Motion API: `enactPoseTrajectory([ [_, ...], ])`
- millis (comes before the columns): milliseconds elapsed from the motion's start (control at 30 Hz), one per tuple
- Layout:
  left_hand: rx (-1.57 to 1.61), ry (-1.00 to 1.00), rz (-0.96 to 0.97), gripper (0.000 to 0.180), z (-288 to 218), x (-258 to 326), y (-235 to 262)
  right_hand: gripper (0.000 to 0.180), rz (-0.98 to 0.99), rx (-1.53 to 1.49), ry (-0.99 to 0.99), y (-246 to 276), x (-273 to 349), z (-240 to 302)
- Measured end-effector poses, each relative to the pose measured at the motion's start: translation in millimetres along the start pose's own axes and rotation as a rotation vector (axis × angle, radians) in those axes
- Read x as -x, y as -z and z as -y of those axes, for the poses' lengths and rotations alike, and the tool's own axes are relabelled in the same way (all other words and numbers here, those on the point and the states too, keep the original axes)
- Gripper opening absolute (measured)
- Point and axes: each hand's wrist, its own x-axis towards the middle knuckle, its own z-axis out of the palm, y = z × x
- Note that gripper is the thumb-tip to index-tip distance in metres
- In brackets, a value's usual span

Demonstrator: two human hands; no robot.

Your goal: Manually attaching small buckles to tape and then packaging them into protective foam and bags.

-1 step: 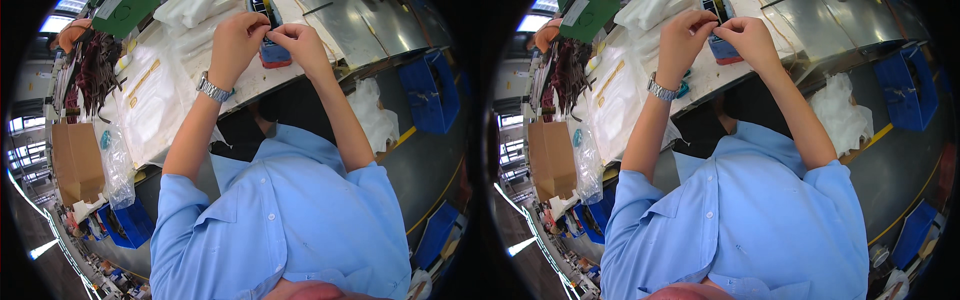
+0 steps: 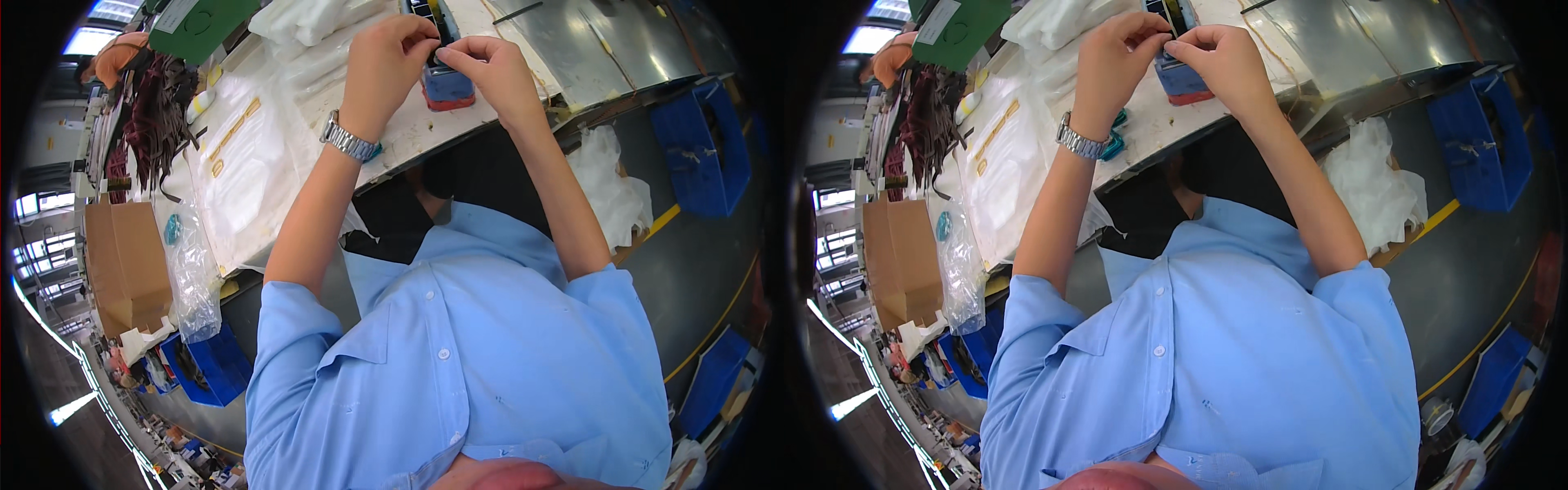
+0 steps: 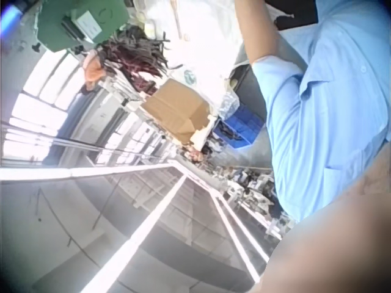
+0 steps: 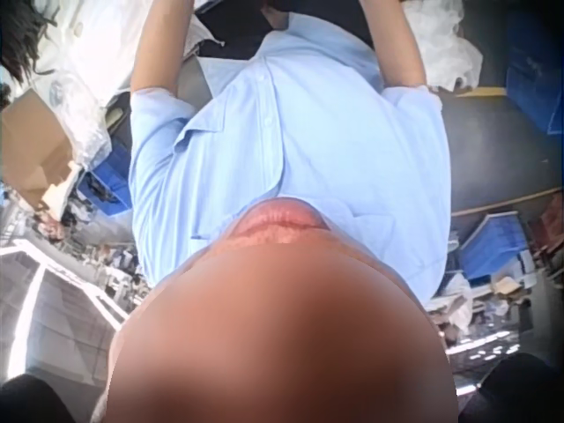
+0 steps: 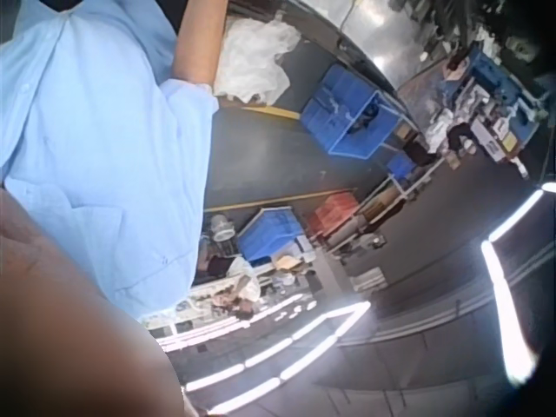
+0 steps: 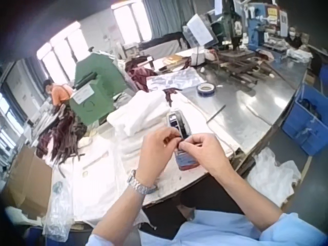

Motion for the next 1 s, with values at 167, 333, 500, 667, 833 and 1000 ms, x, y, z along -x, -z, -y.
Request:
enactPoseTrajectory([
  [167,-0.077,0.089,-0.021,0.016,-6.9,-23.4,6.1,0.018,0.024,0.042,-0.001,5.2,86.9,35.3],
  [333,0.342,0.028,0.019,0.018,19.8,-39.9,9.7,0.015,0.042,0.035,-0.255,3.4,148.5,-17.3],
  [500,0.131,0.138,0.028,0.016,7.9,-50.4,3.9,0.014,0.036,-0.037,-0.248,-1.5,146.2,-31.7],
  [667,0.059,0.252,-0.093,0.014,-7.0,-19.5,10.5,0.013,0.058,-0.132,-0.281,-2.0,147.9,-19.6],
  [833,-0.048,0.153,-0.298,0.015,6.3,49.5,59.3,0.014,0.113,-0.260,-0.349,-4.9,149.5,-6.4],
  [1000,-0.234,0.422,-0.157,0.015,20.5,110.5,135.8,0.015,0.125,-0.270,-0.361,-3.1,146.2,-14.8],
])
